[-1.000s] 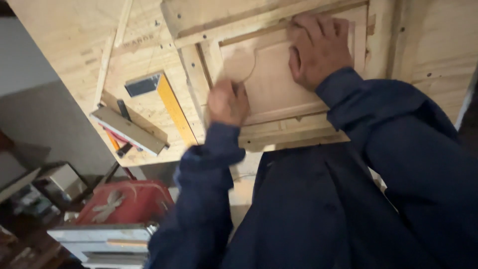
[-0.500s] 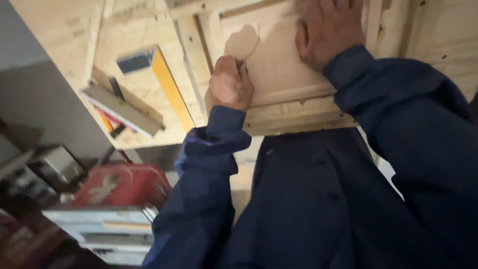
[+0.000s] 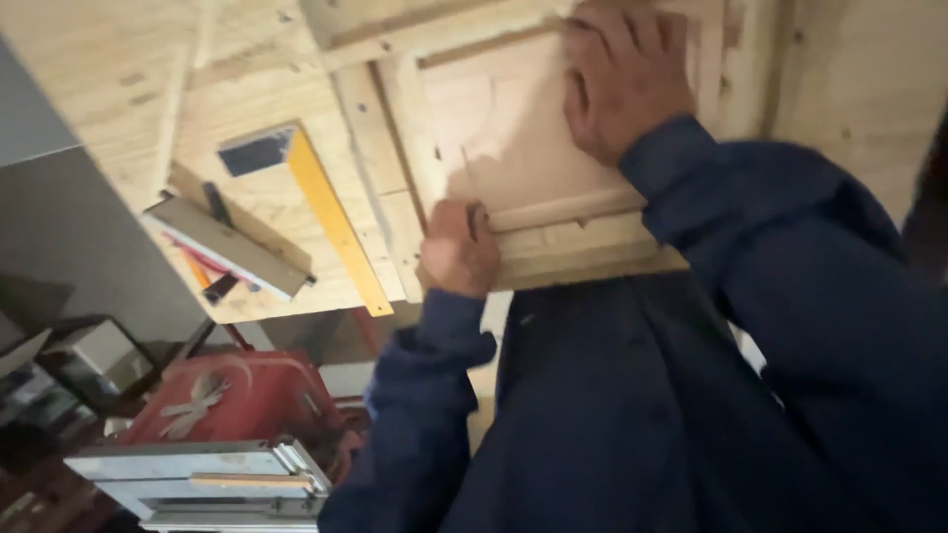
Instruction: The person sands the edges and inner recessed panel of a wooden cabinet door using a piece of sandpaper held by hand.
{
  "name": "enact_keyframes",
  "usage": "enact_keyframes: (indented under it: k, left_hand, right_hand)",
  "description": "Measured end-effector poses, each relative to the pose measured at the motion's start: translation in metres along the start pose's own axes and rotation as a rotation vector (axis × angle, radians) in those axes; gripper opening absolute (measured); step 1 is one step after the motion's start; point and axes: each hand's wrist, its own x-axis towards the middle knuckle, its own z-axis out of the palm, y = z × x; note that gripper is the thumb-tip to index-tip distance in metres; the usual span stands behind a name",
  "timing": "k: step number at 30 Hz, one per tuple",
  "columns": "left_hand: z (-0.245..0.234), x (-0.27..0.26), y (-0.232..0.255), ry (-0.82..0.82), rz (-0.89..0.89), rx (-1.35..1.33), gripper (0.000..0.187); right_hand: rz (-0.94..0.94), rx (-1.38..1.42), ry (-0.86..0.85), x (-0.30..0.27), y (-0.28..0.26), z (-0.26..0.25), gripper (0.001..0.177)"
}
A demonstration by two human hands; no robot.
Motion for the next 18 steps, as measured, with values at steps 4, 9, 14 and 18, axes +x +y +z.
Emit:
enact_keyframes:
  k: [4, 9, 14, 18]
  left_hand:
    - [0.009, 0.028, -0.012, 0.095, 0.178, -0.146, 0.007]
    - [0.023, 0.011, -0.024, 0.115, 0.180, -0.093, 0.023]
    - [0.005, 0.064, -0.008, 0.071, 0.196, -0.126, 0.010]
    - [0.017, 0.032, -0.022, 0.079, 0.218, -0.072, 0.024]
  right_hand:
    - [-0.035, -0.145, 0.033, -0.003, -0.002, 0.007, 0.028]
    - [0.040, -0.112, -0.036, 0.011, 0.001, 0.007, 0.033]
    - [0.029, -0.185, -0.079, -0.016, 0.004, 0.020, 0.019]
    - [0.051, -0.200, -0.069, -0.006, 0.005, 0.021, 0.023]
